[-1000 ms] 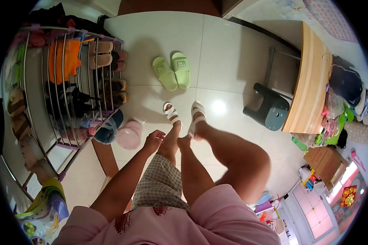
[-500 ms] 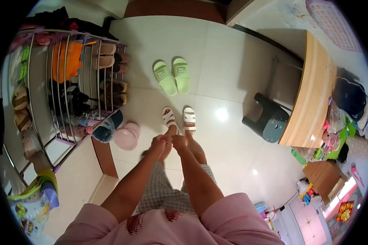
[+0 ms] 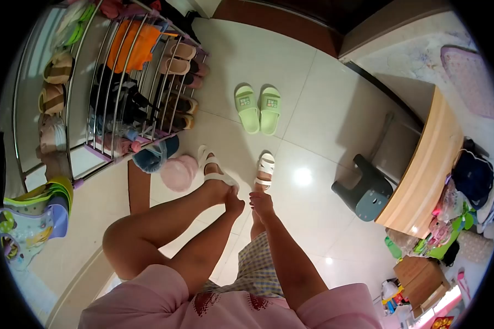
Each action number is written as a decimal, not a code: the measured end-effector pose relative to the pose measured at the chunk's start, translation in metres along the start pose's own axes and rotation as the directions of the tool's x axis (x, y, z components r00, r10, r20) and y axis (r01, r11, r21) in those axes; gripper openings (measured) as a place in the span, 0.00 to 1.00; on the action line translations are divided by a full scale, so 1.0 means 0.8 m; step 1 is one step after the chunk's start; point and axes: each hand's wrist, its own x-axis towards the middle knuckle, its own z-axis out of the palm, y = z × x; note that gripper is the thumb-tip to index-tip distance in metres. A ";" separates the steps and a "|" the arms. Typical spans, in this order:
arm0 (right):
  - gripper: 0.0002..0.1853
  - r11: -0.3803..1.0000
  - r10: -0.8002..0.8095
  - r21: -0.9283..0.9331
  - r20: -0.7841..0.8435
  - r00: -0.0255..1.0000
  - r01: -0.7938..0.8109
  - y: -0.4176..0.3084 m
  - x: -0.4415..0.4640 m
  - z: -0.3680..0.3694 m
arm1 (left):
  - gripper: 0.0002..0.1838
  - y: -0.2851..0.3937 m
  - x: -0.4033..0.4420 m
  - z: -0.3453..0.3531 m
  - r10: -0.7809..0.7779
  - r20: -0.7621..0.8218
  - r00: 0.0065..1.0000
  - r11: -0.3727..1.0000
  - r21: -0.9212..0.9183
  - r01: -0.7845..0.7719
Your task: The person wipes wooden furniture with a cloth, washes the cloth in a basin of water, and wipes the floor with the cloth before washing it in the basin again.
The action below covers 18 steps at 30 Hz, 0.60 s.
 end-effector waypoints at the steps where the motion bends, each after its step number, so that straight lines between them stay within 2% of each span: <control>1: 0.10 0.998 -0.057 -0.032 0.014 0.998 0.057 -0.004 -0.002 0.002 | 0.38 -0.005 0.007 0.008 0.013 0.005 1.000 0.999 0.045 -0.013; 3: 0.09 0.991 -0.113 -0.065 0.034 0.993 0.115 -0.009 -0.008 0.011 | 0.33 -0.036 0.048 -0.006 -0.117 0.142 0.983 0.974 0.208 0.085; 4: 0.08 0.991 -0.102 -0.086 0.017 0.995 0.103 -0.014 -0.005 0.018 | 0.27 -0.043 0.066 -0.039 -0.039 0.279 0.959 0.995 0.096 0.013; 5: 0.08 0.991 -0.088 -0.104 0.000 0.996 0.088 -0.015 -0.005 0.025 | 0.22 -0.040 0.080 -0.065 0.050 0.331 0.942 0.994 0.076 -0.079; 6: 0.08 0.989 -0.096 -0.109 0.003 0.995 0.096 -0.009 0.006 0.030 | 0.23 -0.025 0.085 -0.090 0.071 0.285 0.956 0.986 -0.165 -0.024; 7: 0.07 0.999 -0.051 -0.002 0.088 0.995 0.051 0.001 0.026 0.032 | 0.22 -0.006 0.073 -0.117 0.049 0.271 0.961 0.921 -0.386 0.062; 8: 0.06 0.995 -0.016 0.102 0.171 0.985 -0.001 0.001 0.035 0.033 | 0.21 0.013 0.061 -0.144 0.027 0.256 0.966 0.799 -0.587 0.133; 9: 0.06 0.995 -0.028 0.103 0.164 0.986 0.011 -0.015 0.023 0.047 | 0.19 0.024 0.045 -0.166 -0.015 0.294 0.956 0.637 -0.734 0.236; 10: 0.06 0.997 -0.082 -0.008 0.067 0.994 0.083 -0.032 0.005 0.070 | 0.22 0.009 0.053 -0.161 0.077 0.259 0.963 0.680 -0.720 0.139; 11: 0.05 0.983 -0.142 -0.118 -0.026 0.990 0.138 -0.042 -0.006 0.087 | 0.21 0.010 0.053 -0.164 0.059 0.238 0.970 0.771 -0.628 0.107; 12: 0.07 0.962 -0.179 -0.203 0.029 0.983 0.181 -0.040 0.015 0.093 | 0.20 0.016 0.061 -0.171 0.128 0.232 0.964 0.818 -0.575 0.030; 13: 0.07 0.964 -0.166 -0.207 0.015 0.986 0.165 -0.035 0.016 0.100 | 0.20 0.009 0.051 -0.166 0.169 0.244 0.955 0.851 -0.525 -0.017; 14: 0.08 0.968 -0.209 -0.136 0.029 0.978 0.211 -0.031 0.018 0.109 | 0.20 0.005 0.040 -0.158 0.158 0.258 0.953 0.845 -0.534 0.004; 15: 0.09 0.957 -0.282 -0.051 0.039 0.959 0.284 -0.045 0.033 0.122 | 0.19 0.005 0.056 -0.150 0.216 0.241 0.946 0.826 -0.562 -0.045; 16: 0.09 0.958 -0.283 -0.045 0.030 0.959 0.284 -0.044 0.043 0.132 | 0.19 0.005 0.059 -0.153 0.265 0.234 0.935 0.810 -0.580 -0.084; 17: 0.10 0.941 -0.323 -0.110 0.001 0.946 0.321 -0.038 0.049 0.139 | 0.19 0.000 0.053 -0.155 0.261 0.241 0.935 0.810 -0.581 -0.076; 18: 0.11 0.913 -0.373 -0.183 -0.022 0.927 0.363 -0.042 0.056 0.143 | 0.19 0.008 0.050 -0.164 0.258 0.200 0.945 0.752 -0.656 -0.067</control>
